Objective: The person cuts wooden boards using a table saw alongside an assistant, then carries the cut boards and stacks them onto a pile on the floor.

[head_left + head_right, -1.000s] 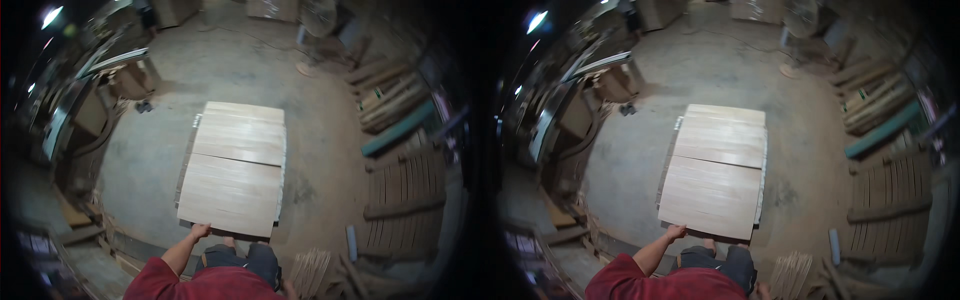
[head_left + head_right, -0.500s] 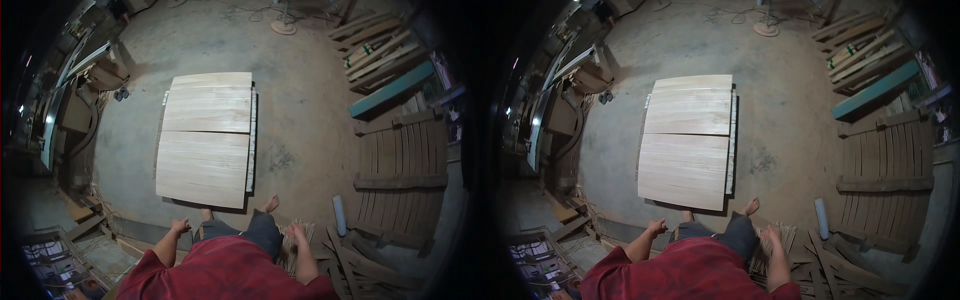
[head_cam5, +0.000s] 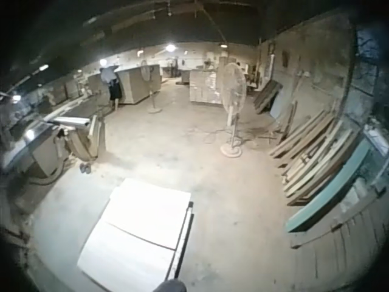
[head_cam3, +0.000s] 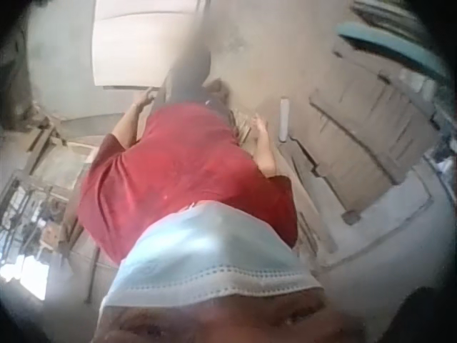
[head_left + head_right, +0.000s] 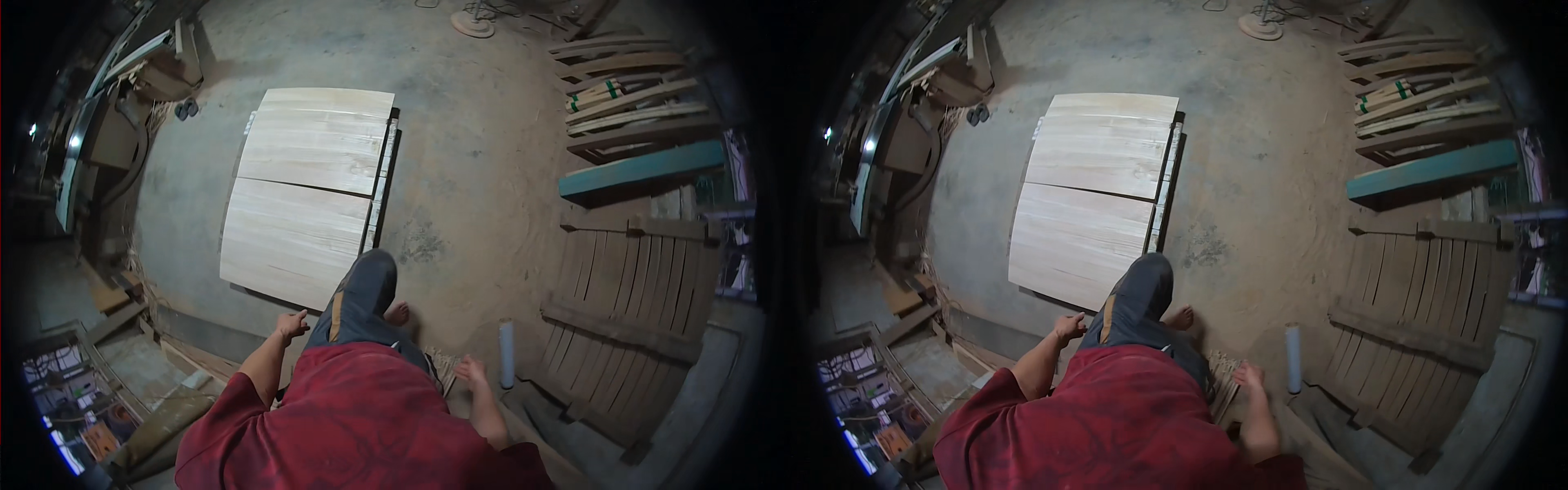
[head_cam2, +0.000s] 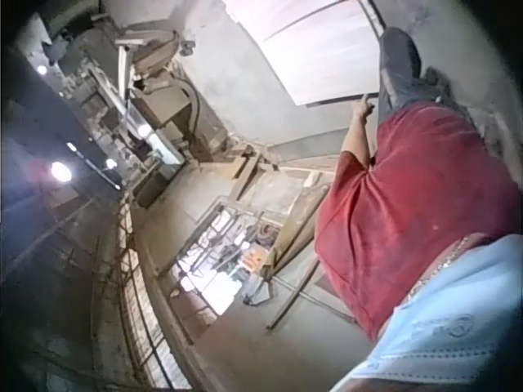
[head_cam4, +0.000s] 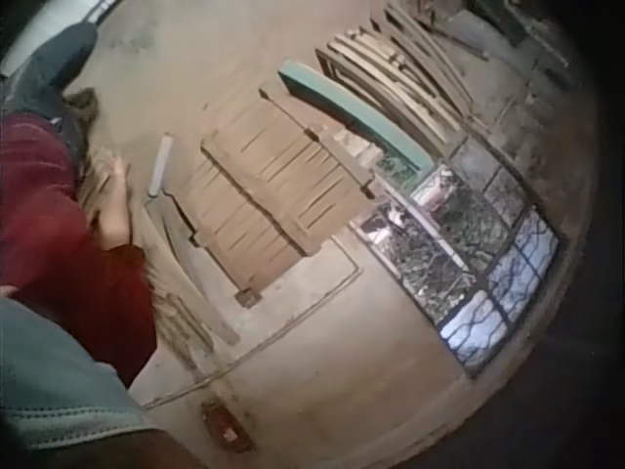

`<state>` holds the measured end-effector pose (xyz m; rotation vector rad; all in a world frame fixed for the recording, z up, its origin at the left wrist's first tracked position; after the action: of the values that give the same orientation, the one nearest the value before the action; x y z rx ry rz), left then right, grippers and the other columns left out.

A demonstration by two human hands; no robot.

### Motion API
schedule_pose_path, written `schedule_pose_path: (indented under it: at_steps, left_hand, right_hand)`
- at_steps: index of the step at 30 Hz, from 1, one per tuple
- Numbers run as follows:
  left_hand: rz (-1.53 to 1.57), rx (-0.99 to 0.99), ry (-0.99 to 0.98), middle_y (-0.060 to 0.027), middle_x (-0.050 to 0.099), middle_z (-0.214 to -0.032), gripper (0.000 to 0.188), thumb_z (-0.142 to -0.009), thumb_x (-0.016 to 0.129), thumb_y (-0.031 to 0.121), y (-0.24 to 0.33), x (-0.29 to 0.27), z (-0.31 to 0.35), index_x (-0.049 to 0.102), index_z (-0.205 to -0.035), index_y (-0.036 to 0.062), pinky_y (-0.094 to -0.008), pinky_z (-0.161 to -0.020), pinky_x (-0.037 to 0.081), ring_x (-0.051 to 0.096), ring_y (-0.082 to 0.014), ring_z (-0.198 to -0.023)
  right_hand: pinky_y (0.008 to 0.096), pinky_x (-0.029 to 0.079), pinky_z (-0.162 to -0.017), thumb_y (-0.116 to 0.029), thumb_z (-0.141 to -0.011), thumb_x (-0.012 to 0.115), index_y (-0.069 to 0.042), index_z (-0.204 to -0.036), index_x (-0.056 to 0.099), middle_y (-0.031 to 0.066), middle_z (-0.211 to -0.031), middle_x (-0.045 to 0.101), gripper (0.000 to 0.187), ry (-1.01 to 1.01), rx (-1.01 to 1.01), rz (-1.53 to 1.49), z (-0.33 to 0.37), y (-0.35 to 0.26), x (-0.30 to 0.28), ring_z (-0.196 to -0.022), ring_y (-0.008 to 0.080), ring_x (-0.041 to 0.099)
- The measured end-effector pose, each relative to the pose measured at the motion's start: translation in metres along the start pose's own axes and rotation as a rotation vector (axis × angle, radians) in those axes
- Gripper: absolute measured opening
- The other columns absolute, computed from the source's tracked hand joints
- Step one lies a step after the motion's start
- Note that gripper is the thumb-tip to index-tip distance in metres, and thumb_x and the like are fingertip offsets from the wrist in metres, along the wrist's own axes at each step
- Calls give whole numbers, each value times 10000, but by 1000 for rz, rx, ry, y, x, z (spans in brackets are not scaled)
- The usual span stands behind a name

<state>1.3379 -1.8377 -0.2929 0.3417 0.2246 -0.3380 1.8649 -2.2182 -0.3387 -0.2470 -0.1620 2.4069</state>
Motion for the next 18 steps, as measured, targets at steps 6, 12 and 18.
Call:
schedule_pose_path:
  at_steps: [6, 12, 18]
  left_hand:
    - [-197, -105, -126, -92, 722, -829, 463, -988, 614, 412, 19, 71, -53, 695, -985, -44, -335, -546, 541, 702, -216, -655]
    - [-95, -22, -117, -240, 738, -989, 516, -965, 665, 382, 216, 159, -106, 652, -1055, -126, -363, -699, 611, 754, -327, -891]
    - [-242, 346, -98, -71, 666, -714, 399, -951, 690, 367, 440, 213, -116, 665, -845, -16, -290, -542, 534, 718, -193, -666]
  right_hand:
    - [450, 609, -769, -334, -1035, 548, 18, -1191, 547, 179, -1005, 658, 385, -87, -118, -18, -9, -133, 35, -947, 335, 713]
    - [423, 594, -735, -344, -1027, 566, 23, -1168, 582, 178, -1002, 695, 394, 103, -240, -105, -25, -267, -2, -876, 315, 724]
    - [349, 524, -626, -297, -1050, 498, -11, -1171, 617, 131, -930, 698, 332, -403, -204, 48, -53, -395, 10, -779, 248, 676]
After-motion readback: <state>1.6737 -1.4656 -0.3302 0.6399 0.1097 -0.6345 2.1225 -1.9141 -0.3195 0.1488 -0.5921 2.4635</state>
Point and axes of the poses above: each hand's wrist, its own z-axis away from the middle knuckle, its own x-axis out of the palm, y = z × x, the point moved 9 cm from there along -z, towards the middle knuckle
